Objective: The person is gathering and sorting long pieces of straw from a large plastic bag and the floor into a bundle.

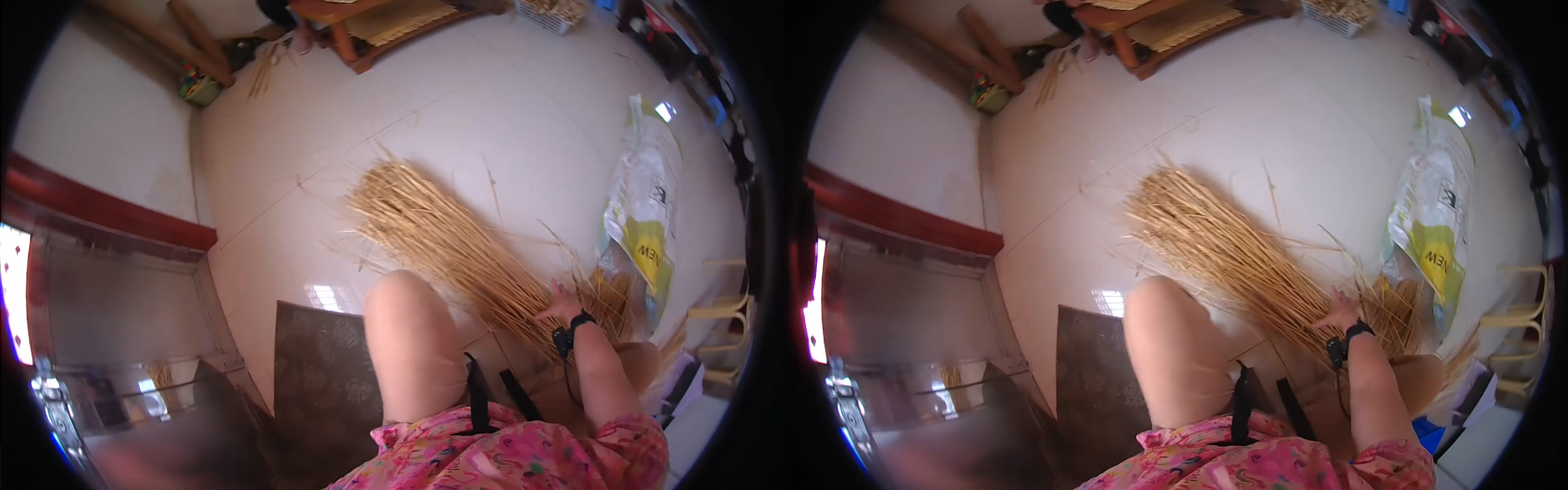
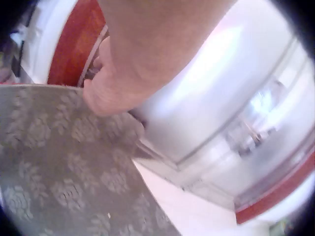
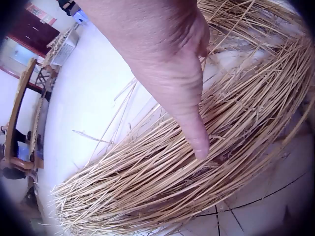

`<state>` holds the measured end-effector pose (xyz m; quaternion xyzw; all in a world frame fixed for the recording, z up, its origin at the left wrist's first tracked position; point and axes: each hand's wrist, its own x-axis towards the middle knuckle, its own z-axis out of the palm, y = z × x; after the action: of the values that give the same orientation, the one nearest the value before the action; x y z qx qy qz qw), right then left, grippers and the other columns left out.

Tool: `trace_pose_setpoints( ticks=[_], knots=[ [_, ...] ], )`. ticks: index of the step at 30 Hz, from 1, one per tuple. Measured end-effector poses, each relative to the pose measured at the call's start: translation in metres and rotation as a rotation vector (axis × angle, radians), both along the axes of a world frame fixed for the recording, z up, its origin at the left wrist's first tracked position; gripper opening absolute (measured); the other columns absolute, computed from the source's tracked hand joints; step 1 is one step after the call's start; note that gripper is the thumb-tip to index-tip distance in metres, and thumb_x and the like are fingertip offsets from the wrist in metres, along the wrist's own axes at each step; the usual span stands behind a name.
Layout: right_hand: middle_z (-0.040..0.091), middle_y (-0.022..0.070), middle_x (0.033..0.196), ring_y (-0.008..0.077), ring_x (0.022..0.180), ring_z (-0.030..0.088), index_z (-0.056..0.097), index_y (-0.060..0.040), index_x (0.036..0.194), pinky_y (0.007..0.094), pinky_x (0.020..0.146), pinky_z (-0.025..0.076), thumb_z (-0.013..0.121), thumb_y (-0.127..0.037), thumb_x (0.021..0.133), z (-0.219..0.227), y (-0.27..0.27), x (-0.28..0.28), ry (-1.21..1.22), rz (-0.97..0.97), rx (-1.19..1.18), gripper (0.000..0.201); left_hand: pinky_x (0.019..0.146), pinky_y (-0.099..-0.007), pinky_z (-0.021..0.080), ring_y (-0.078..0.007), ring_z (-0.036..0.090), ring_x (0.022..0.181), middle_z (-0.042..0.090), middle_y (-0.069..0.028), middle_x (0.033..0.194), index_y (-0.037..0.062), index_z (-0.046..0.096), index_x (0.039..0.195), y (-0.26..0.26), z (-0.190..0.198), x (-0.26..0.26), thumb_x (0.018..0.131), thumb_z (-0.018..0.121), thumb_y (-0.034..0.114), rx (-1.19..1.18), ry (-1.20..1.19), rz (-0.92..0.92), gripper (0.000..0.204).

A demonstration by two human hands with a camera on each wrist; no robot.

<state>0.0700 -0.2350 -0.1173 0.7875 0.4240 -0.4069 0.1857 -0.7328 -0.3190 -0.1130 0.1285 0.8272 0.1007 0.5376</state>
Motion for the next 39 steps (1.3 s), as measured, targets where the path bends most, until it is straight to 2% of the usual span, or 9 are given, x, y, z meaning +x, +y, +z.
trace_pose_setpoints(
  ticks=[8, 12, 15, 19, 25, 29, 33, 34, 39],
  knots=[
    [0.005, 0.0246, 0.147, 0.0415, 0.136, 0.005, -0.006, -0.0134, 0.144, 0.0515, 0.109, 0.016, 0.082, -0.056, 0.045, -0.034, 0.009, 0.022, 0.094, -0.066, 0.090, 0.139, 0.083, -0.0362, 0.040, -0.0205, 0.050, 0.097, 0.053, -0.0104, 0.107, 0.0029, 0.047, 0.118, 0.207, -0.012, 0.173, 0.087, 0.053, 0.032, -0.033, -0.424, -0.686, 0.044],
    [0.024, 0.0244, 0.139, 0.0416, 0.128, 0.025, 0.011, -0.0113, 0.142, 0.0478, 0.104, 0.027, 0.083, -0.054, 0.044, -0.050, 0.012, 0.033, 0.123, 0.012, 0.179, 0.130, 0.091, -0.0357, 0.039, -0.0199, 0.048, 0.105, 0.051, -0.0098, 0.115, 0.0022, 0.046, 0.121, 0.264, -0.061, 0.277, 0.087, 0.056, 0.036, -0.175, -0.694, -0.762, 0.049],
    [0.039, 0.0225, 0.127, 0.0396, 0.117, 0.039, 0.025, -0.0081, 0.138, 0.0445, 0.098, 0.034, 0.083, -0.052, 0.044, -0.043, 0.023, 0.034, 0.200, 0.040, 0.254, 0.119, 0.097, -0.0353, 0.038, -0.0195, 0.047, 0.112, 0.050, -0.0094, 0.120, 0.0017, 0.046, 0.123, 0.277, -0.107, 0.323, 0.087, 0.058, 0.039, -0.344, -0.765, -0.659, 0.054],
    [0.043, 0.0231, 0.121, 0.0393, 0.111, 0.042, 0.028, -0.0077, 0.136, 0.0445, 0.095, 0.036, 0.083, -0.052, 0.044, -0.054, 0.016, 0.032, 0.366, 0.057, 0.234, 0.116, 0.099, -0.0406, 0.037, -0.0226, 0.048, 0.112, 0.053, -0.0112, 0.111, 0.0030, 0.038, 0.123, 0.297, -0.102, 0.364, 0.081, 0.067, 0.035, -0.502, -0.569, -0.661, 0.060],
    [0.043, 0.0227, 0.117, 0.0383, 0.111, 0.043, 0.026, -0.0057, 0.137, 0.0435, 0.095, 0.036, 0.084, -0.050, 0.043, -0.062, -0.004, -0.008, 0.372, 0.000, 0.308, 0.120, 0.083, -0.0414, 0.049, -0.0233, 0.057, 0.097, 0.055, -0.0135, 0.112, 0.0122, 0.017, 0.136, 0.309, -0.105, 0.389, 0.076, 0.074, 0.025, -0.434, -0.506, -0.850, 0.084],
    [0.042, 0.0222, 0.118, 0.0375, 0.109, 0.043, 0.024, -0.0060, 0.138, 0.0466, 0.094, 0.036, 0.085, -0.046, 0.041, -0.054, -0.011, -0.047, 0.261, 0.129, 0.284, 0.121, 0.085, -0.0362, 0.047, -0.0196, 0.057, 0.100, 0.060, -0.0101, 0.101, 0.0050, 0.043, 0.123, 0.308, -0.103, 0.405, 0.076, 0.072, 0.025, -0.524, -0.388, -0.908, 0.059],
    [0.044, 0.0214, 0.115, 0.0372, 0.105, 0.044, 0.030, -0.0063, 0.136, 0.0495, 0.091, 0.037, 0.073, -0.030, 0.065, -0.066, -0.034, -0.082, 0.126, 0.173, 0.401, 0.086, 0.084, -0.0338, 0.046, -0.0185, 0.055, 0.100, 0.056, -0.0064, 0.111, 0.0065, 0.050, 0.117, 0.256, -0.158, 0.352, 0.090, 0.053, 0.035, -0.031, -0.575, -0.968, 0.039],
    [0.045, 0.0213, 0.114, 0.0374, 0.105, 0.044, 0.032, -0.0060, 0.135, 0.0498, 0.090, 0.037, 0.068, -0.024, 0.069, -0.081, -0.042, -0.090, 0.070, 0.174, 0.420, 0.077, 0.083, -0.0354, 0.047, -0.0191, 0.054, 0.102, 0.054, -0.0062, 0.114, 0.0077, 0.049, 0.119, 0.269, -0.121, 0.401, 0.094, 0.047, 0.033, -0.219, -0.575, -0.293, 0.036],
    [0.057, 0.0164, 0.098, 0.0346, 0.085, 0.055, 0.043, -0.0082, 0.126, 0.0425, 0.075, 0.045, 0.053, -0.004, 0.073, -0.091, -0.009, -0.081, 0.160, -0.040, 0.379, 0.054, 0.083, -0.0349, 0.045, -0.0183, 0.052, 0.104, 0.057, -0.0028, 0.111, 0.0130, 0.050, 0.117, 0.281, -0.116, 0.450, 0.088, 0.053, 0.045, -0.118, -0.657, 0.040, 0.043]
  ],
)
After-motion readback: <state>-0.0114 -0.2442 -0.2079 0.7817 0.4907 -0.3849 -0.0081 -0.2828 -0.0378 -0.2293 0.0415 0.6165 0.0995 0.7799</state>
